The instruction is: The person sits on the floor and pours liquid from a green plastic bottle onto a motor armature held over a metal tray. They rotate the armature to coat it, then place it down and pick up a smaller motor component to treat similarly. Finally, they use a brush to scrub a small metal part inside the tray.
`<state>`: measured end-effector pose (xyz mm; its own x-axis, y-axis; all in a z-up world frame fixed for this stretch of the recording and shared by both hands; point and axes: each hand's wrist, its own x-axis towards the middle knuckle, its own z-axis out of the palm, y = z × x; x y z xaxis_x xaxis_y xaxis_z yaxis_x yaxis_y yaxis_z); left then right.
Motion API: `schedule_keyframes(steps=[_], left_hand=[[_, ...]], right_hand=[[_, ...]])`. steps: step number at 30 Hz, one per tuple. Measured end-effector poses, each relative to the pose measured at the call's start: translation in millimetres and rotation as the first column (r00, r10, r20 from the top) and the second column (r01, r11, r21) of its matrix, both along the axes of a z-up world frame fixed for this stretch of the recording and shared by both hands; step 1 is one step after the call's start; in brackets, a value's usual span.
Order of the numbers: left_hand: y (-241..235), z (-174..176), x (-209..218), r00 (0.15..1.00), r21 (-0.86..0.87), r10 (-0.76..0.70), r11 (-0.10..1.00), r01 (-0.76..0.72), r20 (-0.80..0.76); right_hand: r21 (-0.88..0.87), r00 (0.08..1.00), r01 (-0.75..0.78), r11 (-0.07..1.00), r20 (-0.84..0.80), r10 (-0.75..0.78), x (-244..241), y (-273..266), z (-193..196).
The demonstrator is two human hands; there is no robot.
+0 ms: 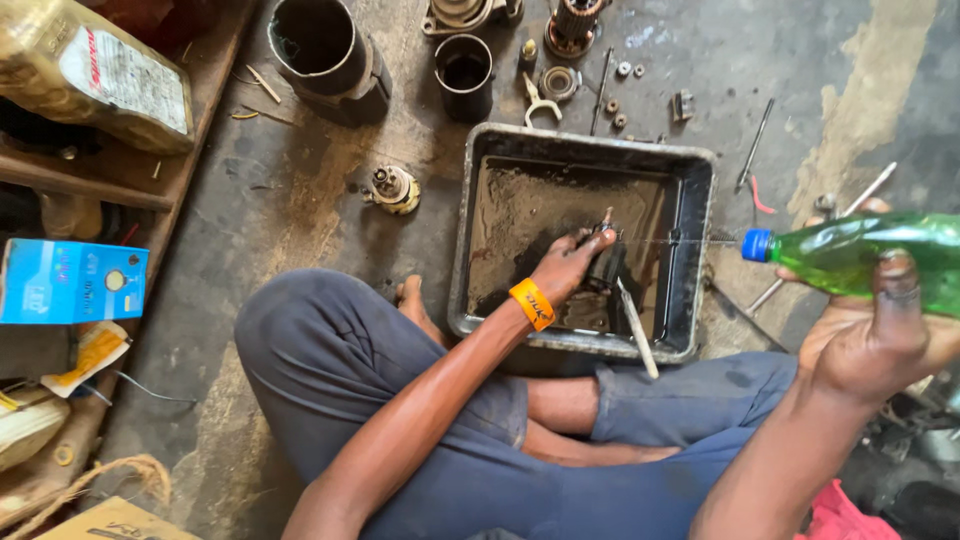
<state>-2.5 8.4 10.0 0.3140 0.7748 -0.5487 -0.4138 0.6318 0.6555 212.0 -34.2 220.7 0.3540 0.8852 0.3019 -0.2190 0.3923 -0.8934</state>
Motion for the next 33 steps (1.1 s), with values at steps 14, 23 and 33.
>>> schedule_keyframes(steps=[14,23,33], left_hand=[[-0.5,-28.0,0.8,0.967,-0.11,0.043,0.994,-0.015,0.251],[-4.4,15.6,-9.4,0.975,0.299,-0.06,0.946,0.125,-0.216],[-7.6,18.6,-0.7,0.998,0.494,0.007,0.869,0.024,-0.062]], right_hand=[[-0.021,0.999,-0.042,0.999,0.029,0.043,4.0,-3.3,-5.2],[-0.017,0.995,0.028,0.999,0.097,-0.027,4.1,-0.4,2.0],[-0.023,0.994,0.019,1.0,0.105,-0.016,1.1,-3.9,5.5]])
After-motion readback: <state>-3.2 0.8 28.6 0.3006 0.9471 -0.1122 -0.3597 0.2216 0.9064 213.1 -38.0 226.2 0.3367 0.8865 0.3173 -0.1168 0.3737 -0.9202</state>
